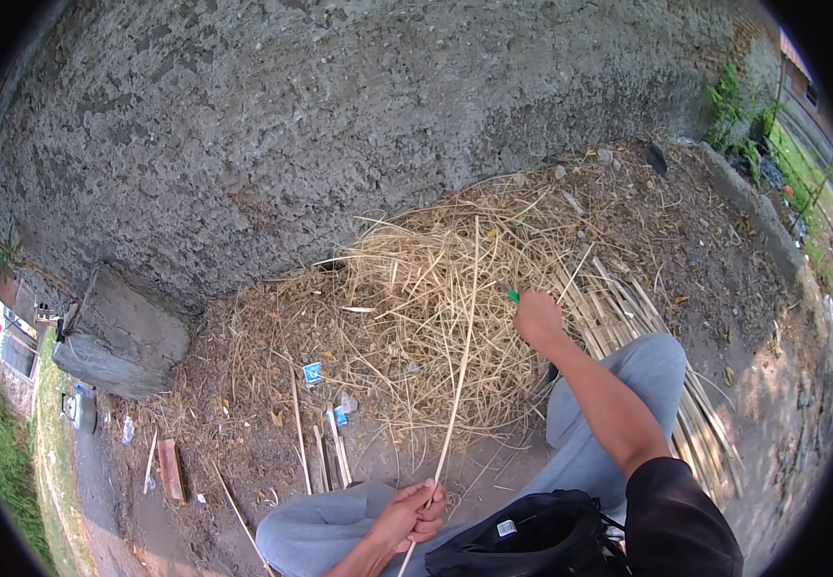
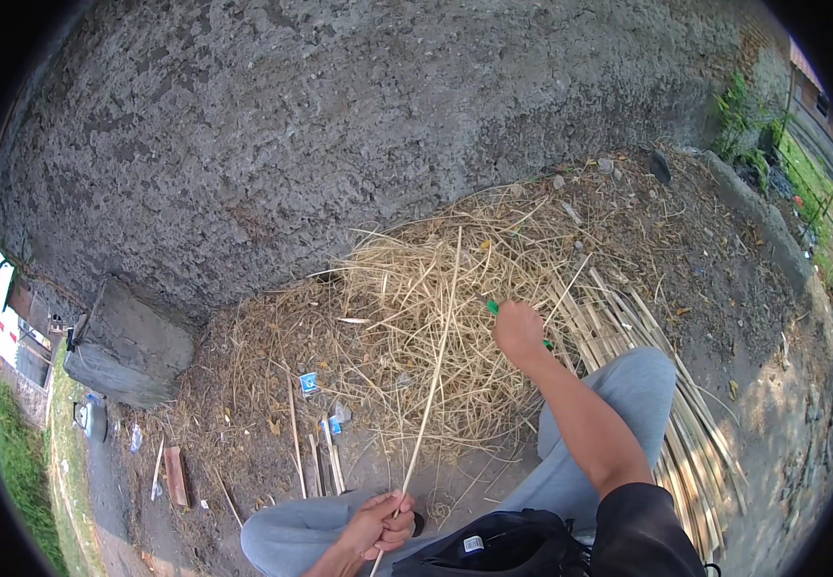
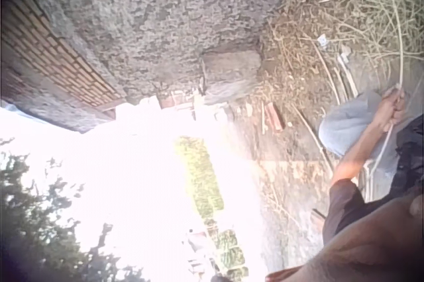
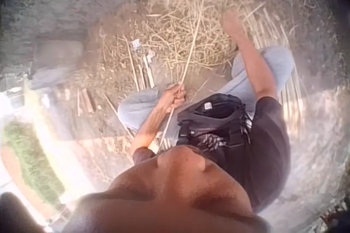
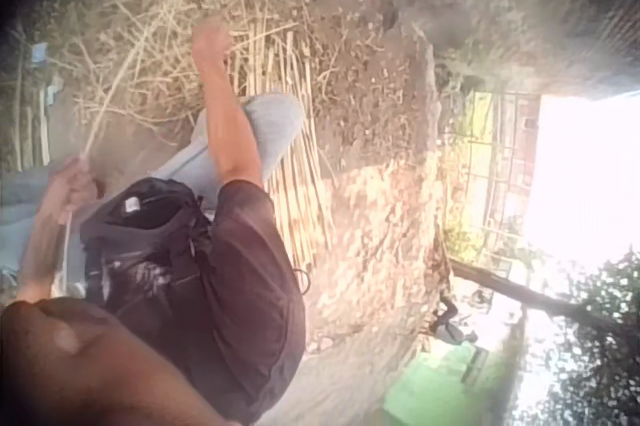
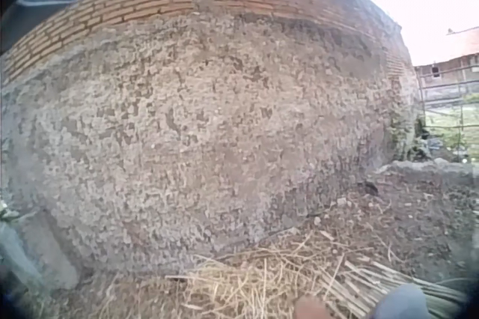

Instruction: The person uses a utility knife to shave a thin strip of bamboo by repeatedly sliding the blade along its length.

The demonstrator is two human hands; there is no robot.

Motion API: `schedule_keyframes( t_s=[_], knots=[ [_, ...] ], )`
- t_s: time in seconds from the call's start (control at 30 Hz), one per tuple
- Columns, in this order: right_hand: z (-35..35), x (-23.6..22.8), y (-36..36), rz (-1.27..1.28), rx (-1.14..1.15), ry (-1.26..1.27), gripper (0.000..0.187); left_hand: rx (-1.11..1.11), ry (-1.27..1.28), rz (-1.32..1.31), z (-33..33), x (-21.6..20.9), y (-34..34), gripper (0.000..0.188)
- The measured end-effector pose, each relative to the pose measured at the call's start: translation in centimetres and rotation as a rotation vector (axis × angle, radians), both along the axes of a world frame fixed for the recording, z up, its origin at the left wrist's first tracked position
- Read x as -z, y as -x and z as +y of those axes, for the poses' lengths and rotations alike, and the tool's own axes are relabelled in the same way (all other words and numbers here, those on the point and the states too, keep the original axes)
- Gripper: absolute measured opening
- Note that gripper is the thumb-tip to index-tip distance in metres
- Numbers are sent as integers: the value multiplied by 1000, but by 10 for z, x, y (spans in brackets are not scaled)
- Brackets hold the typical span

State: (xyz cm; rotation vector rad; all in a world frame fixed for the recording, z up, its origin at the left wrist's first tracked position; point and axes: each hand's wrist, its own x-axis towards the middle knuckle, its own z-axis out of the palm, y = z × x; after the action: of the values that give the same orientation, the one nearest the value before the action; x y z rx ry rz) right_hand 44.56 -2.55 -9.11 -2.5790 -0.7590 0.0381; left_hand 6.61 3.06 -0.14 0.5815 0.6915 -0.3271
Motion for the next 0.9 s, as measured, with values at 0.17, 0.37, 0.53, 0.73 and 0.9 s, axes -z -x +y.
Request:
schedule_keyframes(
  t_s=[0.17, 0.37, 0.53, 0.73, 0.9],
  knots=[
    [11, -47, 55, 122, -141, -104, 16, -45, -138, -98, 34, -13, -10, 32],
    [11, -66, 78, 67, -281, -237, 13, -119, -296, 33, 28, -6, -19, 29],
    [5, -59, 100, 13, -497, -70, 11, -109, -383, 85, 22, 10, -25, 28],
    [1, -50, 111, 7, -581, -9, 13, -154, -436, 190, 13, 22, -36, 33],
    [1, -53, 115, -19, -620, 51, 17, 217, -1581, 94, -2, 44, -25, 37]
  ],
)
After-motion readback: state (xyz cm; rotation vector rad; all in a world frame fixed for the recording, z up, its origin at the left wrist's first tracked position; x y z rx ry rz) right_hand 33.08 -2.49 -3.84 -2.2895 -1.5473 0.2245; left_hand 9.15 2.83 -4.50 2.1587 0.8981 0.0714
